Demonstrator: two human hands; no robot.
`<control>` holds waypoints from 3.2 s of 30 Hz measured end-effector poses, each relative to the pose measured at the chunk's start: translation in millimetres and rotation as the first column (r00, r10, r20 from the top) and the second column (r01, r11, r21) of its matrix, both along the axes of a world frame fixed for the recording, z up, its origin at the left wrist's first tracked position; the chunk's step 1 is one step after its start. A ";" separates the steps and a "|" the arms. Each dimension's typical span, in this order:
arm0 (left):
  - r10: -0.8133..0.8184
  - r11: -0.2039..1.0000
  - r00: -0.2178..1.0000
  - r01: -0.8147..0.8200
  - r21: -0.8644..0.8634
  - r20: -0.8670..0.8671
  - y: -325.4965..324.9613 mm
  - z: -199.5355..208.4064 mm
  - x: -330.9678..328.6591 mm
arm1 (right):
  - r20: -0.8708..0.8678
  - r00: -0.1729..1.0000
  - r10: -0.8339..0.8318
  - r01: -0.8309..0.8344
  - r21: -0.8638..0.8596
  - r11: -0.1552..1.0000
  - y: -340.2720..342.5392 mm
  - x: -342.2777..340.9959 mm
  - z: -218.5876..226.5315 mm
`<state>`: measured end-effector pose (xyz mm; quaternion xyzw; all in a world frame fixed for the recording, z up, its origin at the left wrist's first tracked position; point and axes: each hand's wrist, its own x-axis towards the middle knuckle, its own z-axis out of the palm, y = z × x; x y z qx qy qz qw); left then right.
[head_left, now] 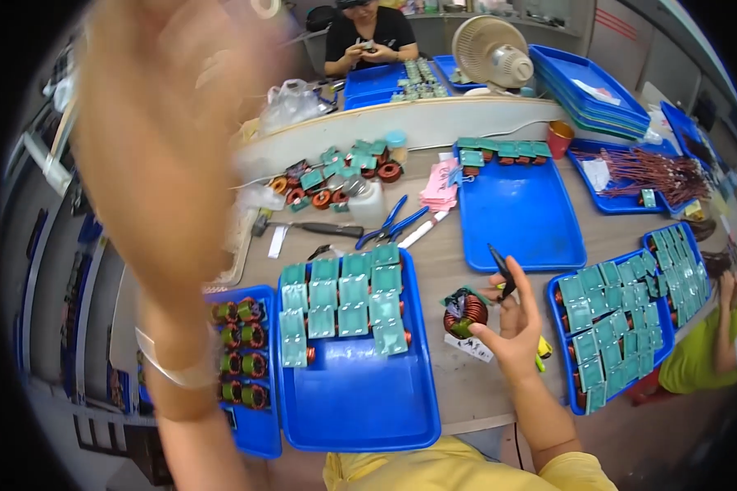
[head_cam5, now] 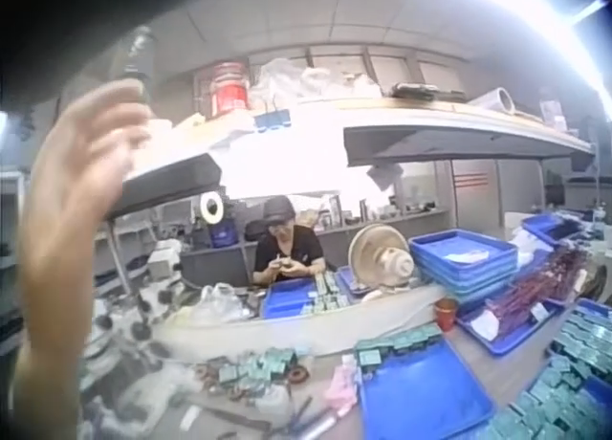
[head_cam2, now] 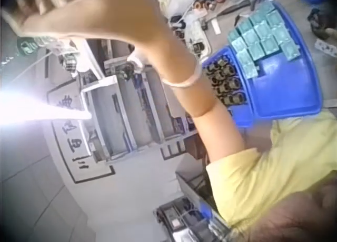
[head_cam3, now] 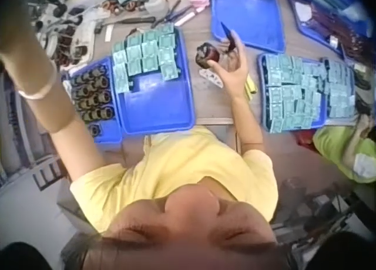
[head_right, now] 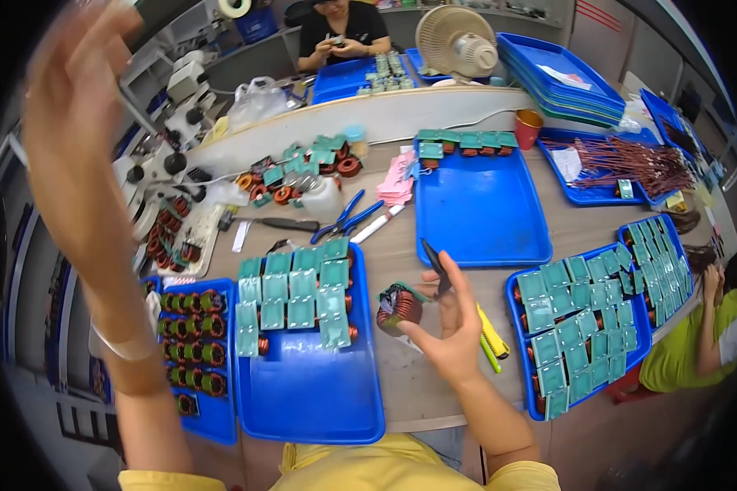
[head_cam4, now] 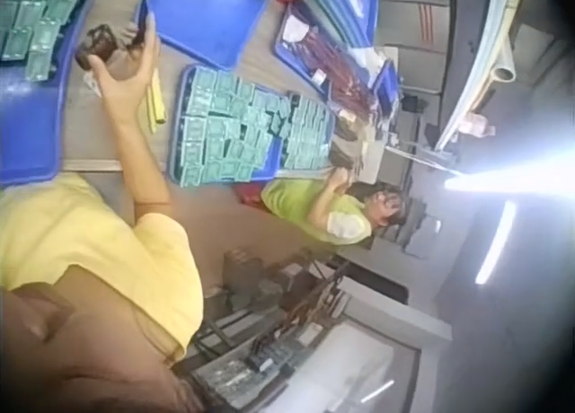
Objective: The recorder is assembling and inspecting toroidal inductors at an electronics workbench.
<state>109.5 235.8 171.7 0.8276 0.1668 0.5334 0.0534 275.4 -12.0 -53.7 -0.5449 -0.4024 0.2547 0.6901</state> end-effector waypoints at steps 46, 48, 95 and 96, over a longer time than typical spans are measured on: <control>-0.295 0.561 0.945 0.292 -0.775 0.142 -231.2 -180.6 -114.0 | 0.435 0.793 0.427 -0.550 0.208 0.809 -33.0 -88.7 25.3; -0.259 0.541 0.942 0.326 -0.775 0.215 -231.7 -181.7 -112.2 | 0.443 0.797 0.412 -0.539 0.210 0.816 -32.9 -88.1 27.1; -0.262 0.460 0.922 0.378 -0.804 0.284 -228.3 -187.6 -118.2 | 0.393 0.796 0.460 -0.524 0.067 0.849 -26.1 -84.9 29.9; -0.280 0.473 0.925 0.367 -0.801 0.259 -227.8 -188.9 -118.4 | 0.390 0.799 0.458 -0.521 0.067 0.851 -26.7 -84.5 30.8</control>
